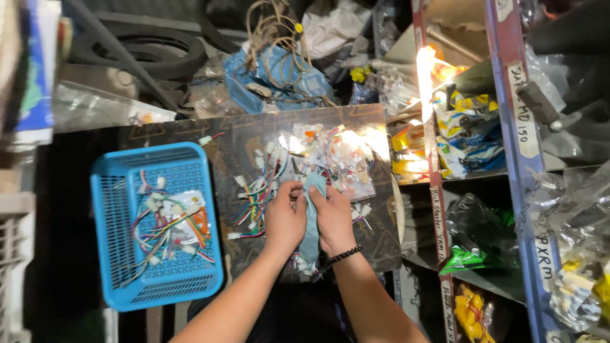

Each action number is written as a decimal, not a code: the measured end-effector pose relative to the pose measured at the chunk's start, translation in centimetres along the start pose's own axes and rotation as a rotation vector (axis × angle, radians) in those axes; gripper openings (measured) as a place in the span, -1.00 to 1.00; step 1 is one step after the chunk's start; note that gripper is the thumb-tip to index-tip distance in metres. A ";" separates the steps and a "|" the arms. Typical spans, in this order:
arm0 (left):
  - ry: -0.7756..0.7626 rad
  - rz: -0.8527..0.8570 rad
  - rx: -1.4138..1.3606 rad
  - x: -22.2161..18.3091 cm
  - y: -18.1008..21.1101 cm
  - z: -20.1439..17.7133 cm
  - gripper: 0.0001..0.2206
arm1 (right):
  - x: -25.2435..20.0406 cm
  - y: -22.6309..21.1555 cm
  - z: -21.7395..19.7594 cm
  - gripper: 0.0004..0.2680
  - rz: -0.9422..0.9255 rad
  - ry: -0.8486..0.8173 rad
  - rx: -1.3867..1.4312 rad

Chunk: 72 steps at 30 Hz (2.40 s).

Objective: The person is cleaning multiple motorcycle wiring harnesses with a blue cloth.

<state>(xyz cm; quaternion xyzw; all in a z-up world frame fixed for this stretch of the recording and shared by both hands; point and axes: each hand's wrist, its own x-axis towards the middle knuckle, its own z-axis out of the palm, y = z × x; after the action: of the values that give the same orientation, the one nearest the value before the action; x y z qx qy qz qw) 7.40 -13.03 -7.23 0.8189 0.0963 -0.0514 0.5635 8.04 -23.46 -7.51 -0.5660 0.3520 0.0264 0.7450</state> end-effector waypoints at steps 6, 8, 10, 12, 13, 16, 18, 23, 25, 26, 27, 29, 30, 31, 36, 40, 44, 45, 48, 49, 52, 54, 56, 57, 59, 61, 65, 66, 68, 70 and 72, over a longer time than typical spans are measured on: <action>0.091 0.035 -0.181 -0.2 -1.5 -2.8 -0.84 | -2.0 0.2 1.6 -0.89 -0.080 -0.041 0.045; 0.123 0.033 -0.204 -0.4 -2.1 -4.2 -0.83 | -2.5 0.3 2.1 -0.87 -0.089 -0.063 0.050; 0.155 0.036 -0.228 -0.7 -2.6 -5.6 -0.83 | -2.8 0.7 2.8 -0.86 -0.102 -0.086 0.058; 0.175 0.030 -0.271 -1.0 -3.0 -7.0 -0.80 | -3.0 1.2 3.4 -0.87 -0.098 -0.099 0.142; 0.190 0.032 -0.273 -1.2 -2.9 -7.6 -0.80 | -3.3 1.3 3.8 -0.87 -0.099 -0.113 0.137; 0.208 -0.018 -0.392 -1.6 -3.5 -9.3 -0.77 | -4.0 1.3 5.4 -0.83 -0.105 -0.151 0.156; 0.196 -0.018 -0.499 -1.9 -4.9 -9.8 -0.74 | -4.9 0.8 6.3 -0.86 -0.119 -0.220 0.107; 0.189 -0.061 -0.585 -3.3 -4.7 -11.9 -0.72 | -7.4 1.0 8.8 -0.88 -0.093 -0.326 0.118; 0.183 -0.081 -0.601 -3.8 -4.6 -12.5 -0.72 | -7.8 1.4 9.2 -0.88 -0.083 -0.364 0.099; 0.180 -0.090 -0.601 -3.9 -4.9 -12.5 -0.72 | -7.9 1.6 9.3 -0.87 -0.057 -0.415 0.086; 0.176 -0.100 -0.600 -4.0 -5.1 -12.6 -0.72 | -7.9 1.8 9.4 -0.86 -0.031 -0.465 0.073; 0.196 -0.089 -0.580 -4.2 -4.9 -13.2 -0.73 | -8.5 1.7 9.6 -0.85 -0.027 -0.493 0.037; 0.210 -0.082 -0.557 -4.3 -4.8 -13.5 -0.73 | -8.8 1.7 9.8 -0.84 -0.022 -0.516 0.004; 0.213 -0.080 -0.561 -4.4 -4.8 -13.4 -0.73 | -8.9 1.5 9.8 -0.84 -0.024 -0.519 0.001; 0.208 -0.070 -0.516 -4.9 -5.2 -13.3 -0.71 | -7.0 3.1 8.8 -0.88 -0.049 -0.525 -0.025; 0.234 -0.042 -0.475 -5.2 -4.7 -13.7 -0.68 | -9.2 1.3 9.6 -0.87 -0.021 -0.556 -0.052; 0.223 -0.037 -0.481 -5.7 -3.8 -14.3 -0.63 | -11.4 -0.8 10.3 -0.88 -0.017 -0.612 -0.122; 0.220 -0.031 -0.476 -5.8 -3.8 -14.3 -0.60 | -11.9 -1.3 10.4 -0.88 -0.019 -0.624 -0.132; 0.191 -0.014 -0.509 -5.6 -3.9 -13.9 -0.57 | -9.6 0.7 9.3 -0.87 -0.043 -0.587 -0.098; 0.194 -0.012 -0.509 -5.5 -3.9 -13.9 -0.57 | -9.5 0.8 9.3 -0.87 -0.044 -0.590 -0.098; 0.136 0.009 -0.493 -5.4 -3.9 -14.1 -0.63 | -8.6 1.2 8.8 -0.86 -0.054 -0.541 -0.052; 0.138 -0.045 -0.433 -5.7 -3.8 -14.3 -0.76 | -7.3 1.6 8.2 -0.86 -0.010 -0.574 0.037; 0.138 -0.067 -0.414 -5.8 -3.8 -13.9 -0.82 | -8.1 1.0 8.2 -0.87 0.025 -0.592 0.082; 0.144 -0.090 -0.397 -5.8 -3.9 -13.8 -0.86 | -8.5 0.8 8.3 -0.88 0.062 -0.615 0.124; 0.131 -0.087 -0.417 -5.7 -4.2 -13.4 -0.87 | -7.9 1.4 7.8 -0.89 0.086 -0.644 0.139; 0.125 -0.077 -0.435 -5.4 -4.4 -13.4 -0.87 | -7.6 1.6 7.9 -0.89 0.105 -0.682 0.156; 0.059 -0.080 -0.504 -5.7 -3.8 -13.6 -0.87 | -7.9 1.3 7.8 -0.88 0.072 -0.682 0.167; 0.029 -0.079 -0.529 -5.9 -3.4 -13.8 -0.86 | -8.0 1.2 7.9 -0.85 0.036 -0.657 0.164; 0.028 -0.073 -0.533 -5.7 -3.5 -13.5 -0.86 | -7.2 1.9 7.8 -0.82 0.017 -0.625 0.169; 0.028 -0.069 -0.539 -5.7 -3.6 -13.3 -0.86 | -7.2 2.2 8.0 -0.79 0.000 -0.592 0.172; 0.011 -0.056 -0.504 -5.8 -3.6 -13.1 -0.86 | -7.8 1.8 8.4 -0.74 -0.069 -0.480 0.157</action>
<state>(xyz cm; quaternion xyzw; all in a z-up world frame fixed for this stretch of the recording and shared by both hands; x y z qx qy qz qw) 0.62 -0.19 -4.66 0.6496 0.1319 -0.0368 0.7478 5.55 -12.76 -3.71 -0.4956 0.1463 0.1070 0.8494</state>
